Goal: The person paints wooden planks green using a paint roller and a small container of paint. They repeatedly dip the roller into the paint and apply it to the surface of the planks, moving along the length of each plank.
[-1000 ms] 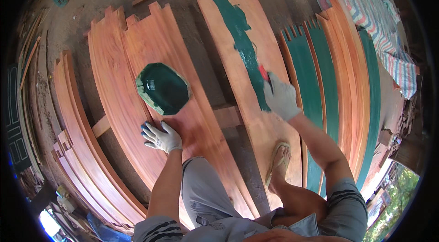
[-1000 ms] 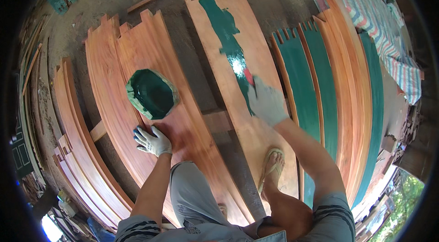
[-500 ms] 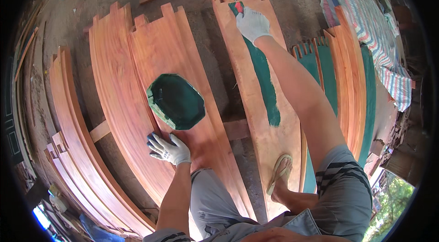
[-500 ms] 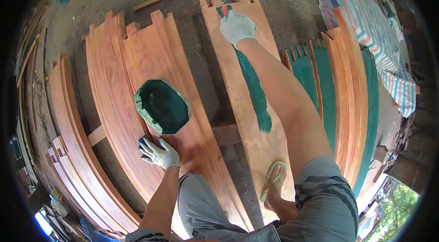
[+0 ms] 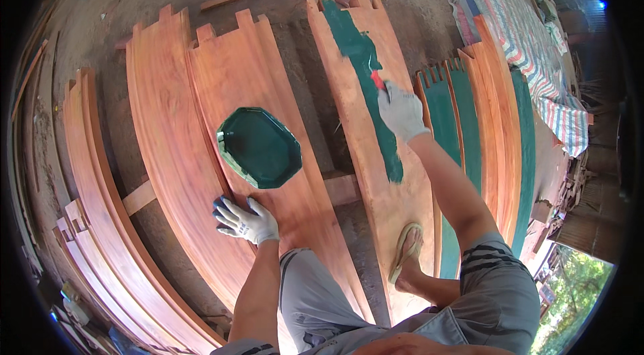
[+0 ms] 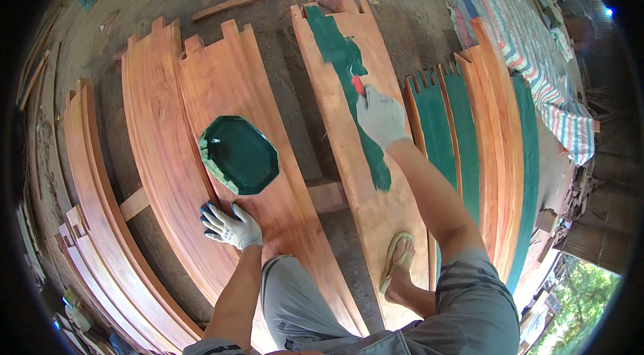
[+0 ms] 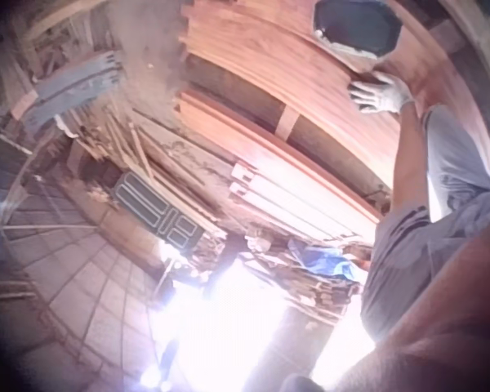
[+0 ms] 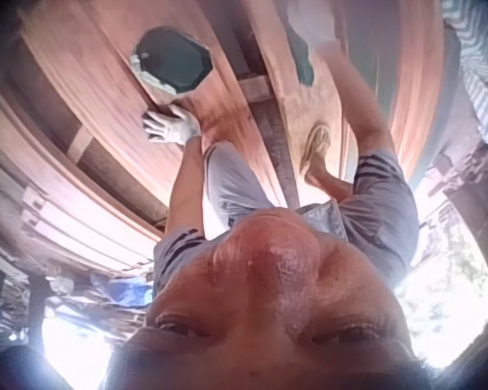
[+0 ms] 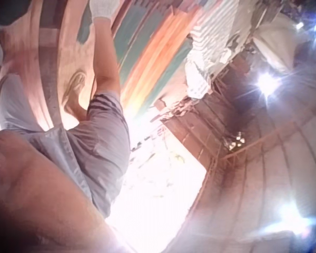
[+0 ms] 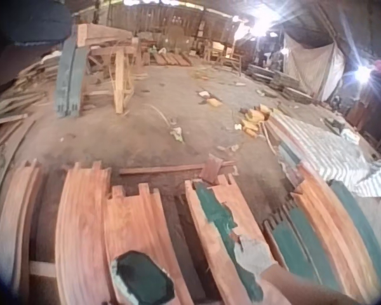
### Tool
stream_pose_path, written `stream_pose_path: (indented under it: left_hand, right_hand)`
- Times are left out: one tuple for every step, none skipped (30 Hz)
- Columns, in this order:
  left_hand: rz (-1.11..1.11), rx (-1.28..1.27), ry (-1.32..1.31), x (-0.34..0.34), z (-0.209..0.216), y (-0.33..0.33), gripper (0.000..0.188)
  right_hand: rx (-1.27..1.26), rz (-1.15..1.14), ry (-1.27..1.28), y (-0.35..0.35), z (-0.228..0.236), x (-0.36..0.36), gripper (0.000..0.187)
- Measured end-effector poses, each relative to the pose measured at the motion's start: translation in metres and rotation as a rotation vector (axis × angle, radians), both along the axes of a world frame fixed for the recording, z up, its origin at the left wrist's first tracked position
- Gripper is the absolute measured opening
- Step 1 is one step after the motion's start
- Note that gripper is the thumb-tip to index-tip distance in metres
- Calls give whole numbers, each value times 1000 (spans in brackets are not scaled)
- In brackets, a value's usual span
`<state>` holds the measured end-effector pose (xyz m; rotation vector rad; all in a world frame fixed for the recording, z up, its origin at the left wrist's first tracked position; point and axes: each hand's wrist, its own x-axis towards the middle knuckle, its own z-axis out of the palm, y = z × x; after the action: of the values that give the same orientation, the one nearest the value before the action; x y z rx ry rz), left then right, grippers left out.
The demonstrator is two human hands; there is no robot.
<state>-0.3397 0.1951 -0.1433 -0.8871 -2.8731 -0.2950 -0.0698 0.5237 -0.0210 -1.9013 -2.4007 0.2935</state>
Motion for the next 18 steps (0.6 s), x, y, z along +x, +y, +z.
stream_pose_path:
  left_hand:
    - [-7, 10, 5, 0, 0, 2, 67]
    - [-13, 18, 12, 0, 0, 3, 67]
    - [-11, 15, 13, -2, 0, 2, 67]
    - [-11, 11, 20, -4, 0, 1, 67]
    - [-17, 13, 17, -3, -1, 2, 67]
    - [-18, 7, 10, 0, -1, 5, 67]
    - [-18, -1, 1, 3, 0, 6, 67]
    - [-15, -12, -1, 2, 2, 6, 67]
    - [-20, -4, -9, 1, 2, 5, 68]
    - [-24, 2, -19, 1, 2, 3, 70]
    - [-29, 9, -33, 2, 2, 3, 72]
    - [-18, -3, -29, 1, 6, 3, 70]
    - [-9, -14, -27, 1, 9, 4, 68]
    - [-1, -24, -27, 2, 11, 5, 67]
    - [-6, -20, -19, 2, 11, 5, 67]
    - [-12, -16, -12, 1, 10, 4, 67]
    - [-19, -11, -6, 0, 9, 3, 67]
    - [-24, -5, -2, 1, 7, 3, 68]
  right_hand:
    - [44, 5, 34, 14, 2, -8, 29]
    - [86, 12, 71, 30, 4, -19, 29]
    - [69, -5, 64, 46, 9, -35, 31]
    - [52, -22, 63, 65, 11, -52, 32]
    - [88, -28, 79, 86, 2, -60, 34]
    - [122, -36, 92, 106, -7, -65, 37]
    - [106, -50, 78, 123, -9, -73, 38]
    - [87, -62, 71, 137, -11, -83, 39]
    - [68, -73, 61, 147, -13, -92, 40]
    - [54, -79, 55, 154, -12, -98, 41]
    - [43, -87, 45, 160, -10, -102, 41]
    - [24, -89, 39, 161, -10, -108, 42]
    - [11, -74, 23, 159, -8, -110, 42]
    - [-1, -61, 5, 157, -6, -108, 42]
    - [-9, -46, -12, 154, -4, -106, 42]
    - [-10, -37, -21, 150, -5, -100, 41]
    - [-11, -29, -31, 142, -8, -92, 41]
    - [-8, -22, -41, 134, -10, -84, 40]
